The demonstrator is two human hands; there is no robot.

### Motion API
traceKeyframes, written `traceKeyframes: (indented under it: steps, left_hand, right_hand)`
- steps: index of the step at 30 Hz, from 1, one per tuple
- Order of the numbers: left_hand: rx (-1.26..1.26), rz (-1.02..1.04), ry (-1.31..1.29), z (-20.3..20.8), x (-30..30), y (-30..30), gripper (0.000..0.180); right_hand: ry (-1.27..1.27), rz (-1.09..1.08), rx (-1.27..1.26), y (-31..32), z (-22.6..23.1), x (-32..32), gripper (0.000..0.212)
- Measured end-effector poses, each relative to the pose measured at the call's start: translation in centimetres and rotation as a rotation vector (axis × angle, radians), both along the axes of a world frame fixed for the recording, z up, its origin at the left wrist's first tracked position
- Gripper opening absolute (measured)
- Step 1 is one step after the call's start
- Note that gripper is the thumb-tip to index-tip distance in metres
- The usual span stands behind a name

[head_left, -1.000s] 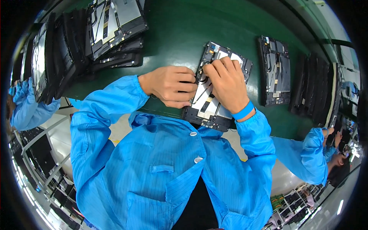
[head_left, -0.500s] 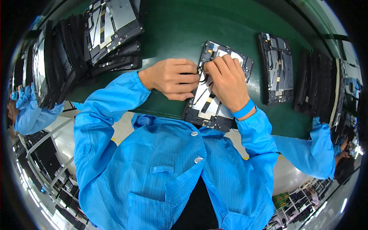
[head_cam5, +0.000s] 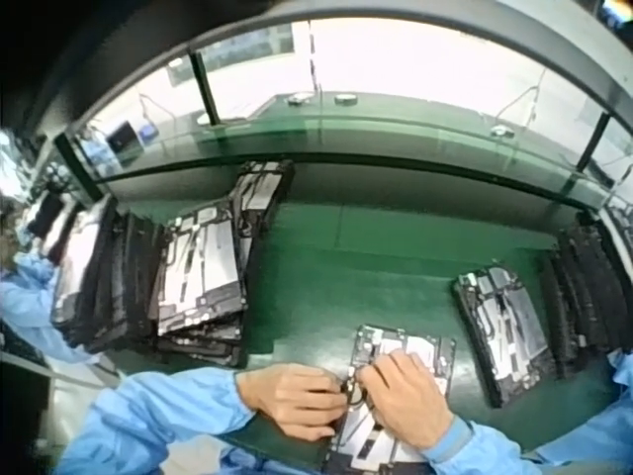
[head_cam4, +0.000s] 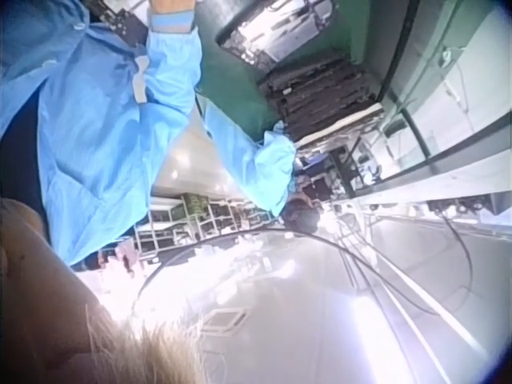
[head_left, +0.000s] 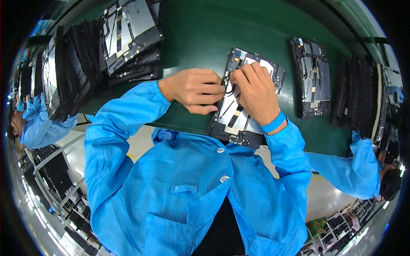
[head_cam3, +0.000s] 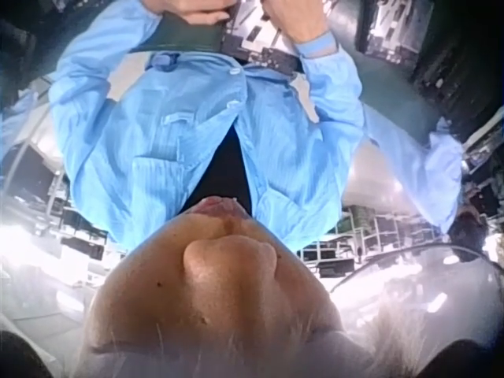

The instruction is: The person assembles electronic tablets on a conveyor belt by connecting internal wires and ribbon cables into device frames by hand, sliding finished units down the line and taking new ones.

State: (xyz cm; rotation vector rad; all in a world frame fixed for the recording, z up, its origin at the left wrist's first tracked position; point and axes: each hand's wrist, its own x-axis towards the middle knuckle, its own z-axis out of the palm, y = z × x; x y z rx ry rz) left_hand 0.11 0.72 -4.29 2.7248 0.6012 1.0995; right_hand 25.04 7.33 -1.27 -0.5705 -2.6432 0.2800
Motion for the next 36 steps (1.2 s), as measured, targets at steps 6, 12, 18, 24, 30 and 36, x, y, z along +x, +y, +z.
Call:
traceKeyframes:
  steps: [6, 12, 18, 24, 30, 36]
  left_hand:
    - [0.026, -0.025, 0.038, 0.0, 0.1, 0.2, 0.031]
    - [0.056, 0.053, 0.076, 0.3, -0.4, 0.0, 0.030]
    - [0.041, 0.041, 0.087, 0.4, -0.5, 0.0, 0.031]
    - [0.038, 0.047, 0.089, 0.4, -0.3, 0.1, 0.030]
    - [0.121, 0.054, 0.061, 0.7, 0.3, 0.8, 0.025]
    - [0.137, 0.157, 0.112, 0.2, -0.1, 1.6, 0.028]
  right_hand:
    - [0.088, 0.001, -0.034, 0.5, -0.2, -0.5, 0.028]
    - [0.271, -0.033, -0.196, 0.9, -0.7, -0.7, 0.017]
    - [0.328, -0.033, -0.259, 1.1, -0.6, -0.5, 0.013]
    - [0.372, -0.056, -0.299, 1.1, -0.8, -0.7, 0.012]
    - [0.407, -0.093, -0.374, 1.3, -0.6, -0.7, 0.014]
    - [0.378, -0.203, -0.654, 1.6, 0.5, -1.0, 0.021]
